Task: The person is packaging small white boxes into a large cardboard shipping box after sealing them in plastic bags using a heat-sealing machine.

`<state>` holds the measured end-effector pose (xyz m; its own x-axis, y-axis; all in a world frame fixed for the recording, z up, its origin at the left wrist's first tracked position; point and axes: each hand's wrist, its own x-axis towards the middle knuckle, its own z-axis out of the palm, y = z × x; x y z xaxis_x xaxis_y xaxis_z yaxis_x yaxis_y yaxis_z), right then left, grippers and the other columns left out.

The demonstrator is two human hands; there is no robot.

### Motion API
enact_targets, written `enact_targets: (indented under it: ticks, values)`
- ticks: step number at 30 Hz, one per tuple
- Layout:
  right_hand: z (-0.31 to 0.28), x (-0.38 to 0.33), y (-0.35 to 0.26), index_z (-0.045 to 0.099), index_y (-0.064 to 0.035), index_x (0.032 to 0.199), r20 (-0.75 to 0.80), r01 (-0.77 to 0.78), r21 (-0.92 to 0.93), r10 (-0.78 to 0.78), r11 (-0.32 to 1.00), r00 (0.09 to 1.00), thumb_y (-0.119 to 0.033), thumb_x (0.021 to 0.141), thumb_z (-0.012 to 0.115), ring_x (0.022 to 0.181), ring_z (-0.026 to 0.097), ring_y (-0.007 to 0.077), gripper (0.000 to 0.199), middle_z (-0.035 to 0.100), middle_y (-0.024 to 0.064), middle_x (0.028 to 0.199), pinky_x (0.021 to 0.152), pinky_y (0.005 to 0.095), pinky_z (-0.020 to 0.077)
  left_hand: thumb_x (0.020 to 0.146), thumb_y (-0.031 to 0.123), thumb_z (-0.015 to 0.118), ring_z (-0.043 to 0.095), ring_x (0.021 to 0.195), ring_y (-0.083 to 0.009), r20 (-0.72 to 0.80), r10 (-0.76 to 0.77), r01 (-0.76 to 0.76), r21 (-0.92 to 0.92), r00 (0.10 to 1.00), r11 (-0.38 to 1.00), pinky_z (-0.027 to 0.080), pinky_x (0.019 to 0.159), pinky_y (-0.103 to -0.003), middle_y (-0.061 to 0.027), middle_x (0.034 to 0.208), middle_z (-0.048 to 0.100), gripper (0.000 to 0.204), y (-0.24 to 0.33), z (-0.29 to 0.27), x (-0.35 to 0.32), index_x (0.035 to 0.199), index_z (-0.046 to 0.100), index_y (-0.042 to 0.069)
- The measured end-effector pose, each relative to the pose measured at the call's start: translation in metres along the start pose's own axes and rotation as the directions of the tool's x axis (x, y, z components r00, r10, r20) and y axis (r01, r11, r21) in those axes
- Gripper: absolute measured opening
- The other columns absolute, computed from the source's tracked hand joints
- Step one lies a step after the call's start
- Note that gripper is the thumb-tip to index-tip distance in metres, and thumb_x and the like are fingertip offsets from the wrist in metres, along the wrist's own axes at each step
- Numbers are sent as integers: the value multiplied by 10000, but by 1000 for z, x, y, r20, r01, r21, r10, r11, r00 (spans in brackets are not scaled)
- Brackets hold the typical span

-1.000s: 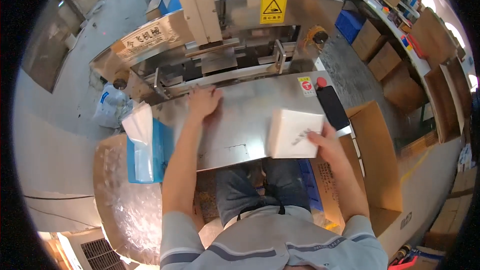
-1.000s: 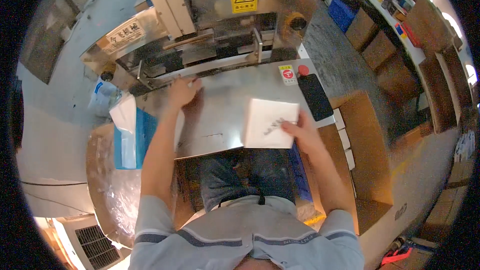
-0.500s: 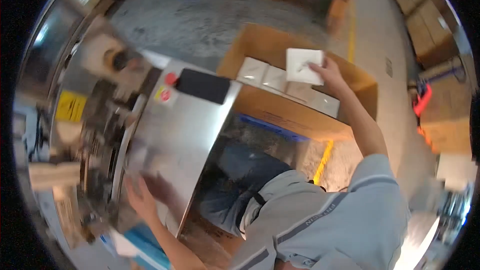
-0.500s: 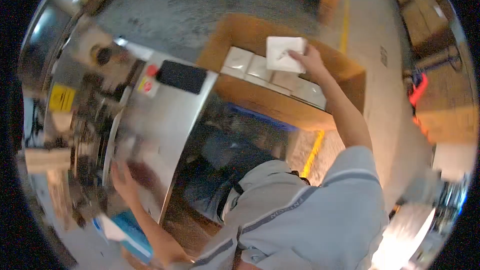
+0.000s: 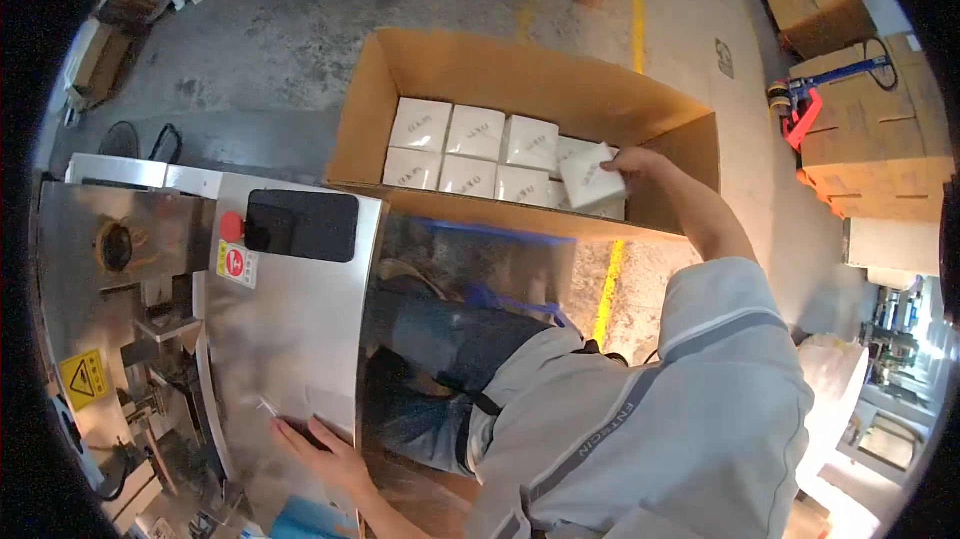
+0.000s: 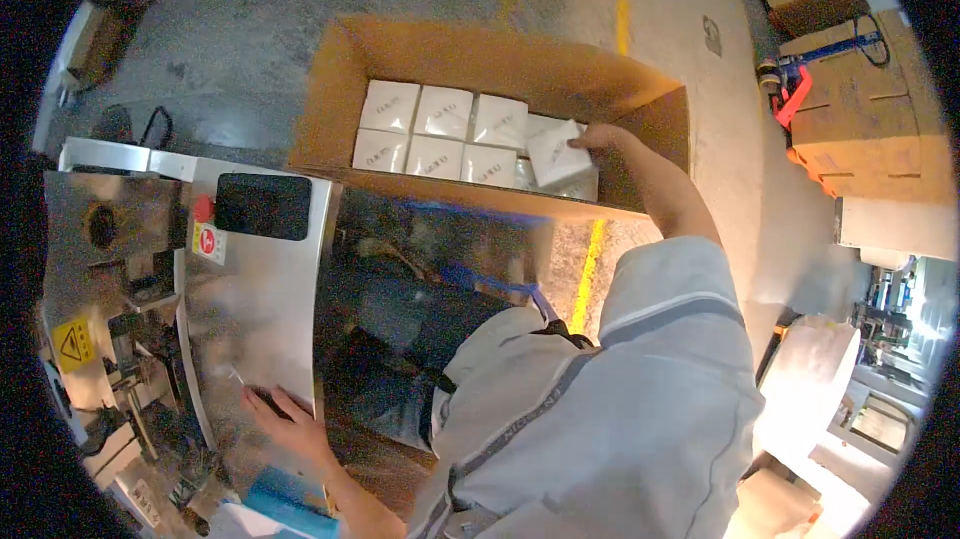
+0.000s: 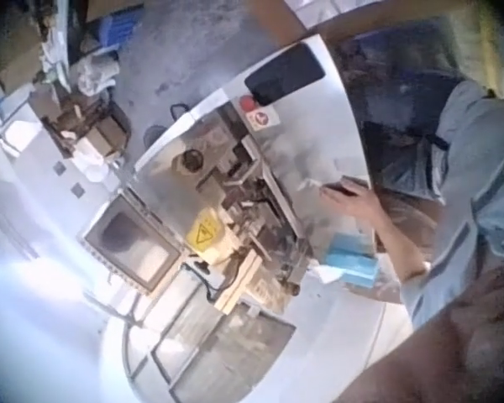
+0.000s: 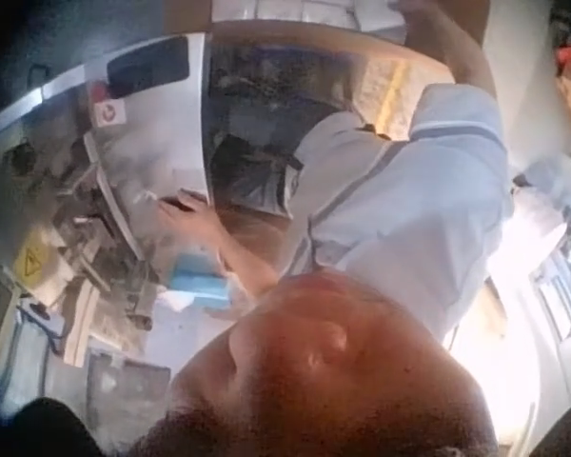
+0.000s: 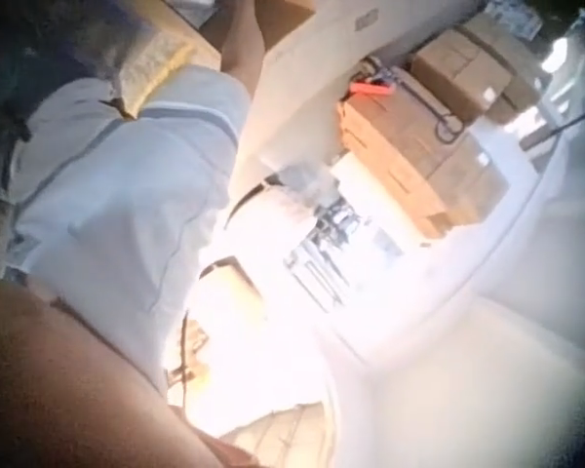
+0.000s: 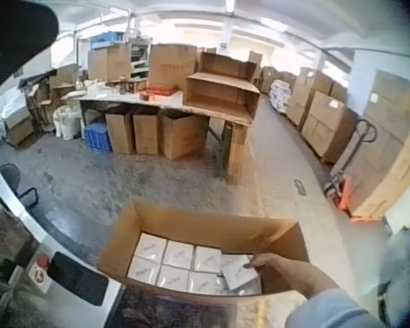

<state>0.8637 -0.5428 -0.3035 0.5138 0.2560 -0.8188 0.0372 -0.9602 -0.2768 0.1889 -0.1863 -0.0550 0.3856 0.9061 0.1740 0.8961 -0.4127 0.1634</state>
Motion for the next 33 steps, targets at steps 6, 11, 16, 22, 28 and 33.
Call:
enact_targets:
  ticks: [6,11,16,22,28,33]
  values:
    - [79,62,59,687,43,918,496,456,-308,-268,835,826,-245,792,667,753,705,328,315,706,225,870,701,484,583,1046,249,506,431,1358,-443,-41,69,-69,-12,997,998,348,1140,-465,-317,1464,431,518,4,11,4,1396,460,-130]
    - [103,22,-53,722,16,1003,358,410,-765,-202,496,912,-351,868,614,953,682,409,406,703,257,1023,847,463,539,1043,322,479,431,1358,-447,-6,14,-14,107,1000,994,333,1151,-474,-304,1476,437,561,9,-4,1,1401,474,-109]
    - [62,-70,-164,664,-2,1175,4,613,-364,-657,701,754,-437,987,548,985,685,339,488,706,229,1060,865,414,534,1010,267,551,450,1335,-448,-57,-7,5,-25,998,1000,343,1141,-476,-302,1450,456,525,12,6,6,1380,496,-101]
    - [105,-188,-306,621,-19,1277,-136,831,-13,-824,556,549,-505,1026,437,1073,660,364,577,682,217,1166,961,420,502,984,266,595,504,1279,-434,-87,-61,48,-146,994,988,392,1100,-469,-272,1368,550,470,7,0,-5,1300,574,-81]
    - [140,-233,-328,596,-26,1255,-93,783,-443,-891,437,445,-540,926,584,1139,613,432,610,647,252,1230,977,497,488,921,82,651,665,917,-286,35,-70,77,-605,997,793,522,819,-369,-153,1055,708,165,-4,-24,-13,1031,714,-25]
    - [138,-227,-323,627,18,1115,-104,755,-482,-885,444,454,-456,943,609,1012,634,472,504,666,308,1023,846,512,505,877,87,749,659,816,-181,138,-249,210,-933,959,293,530,719,-295,-100,985,729,146,-51,-131,-56,980,745,-17]
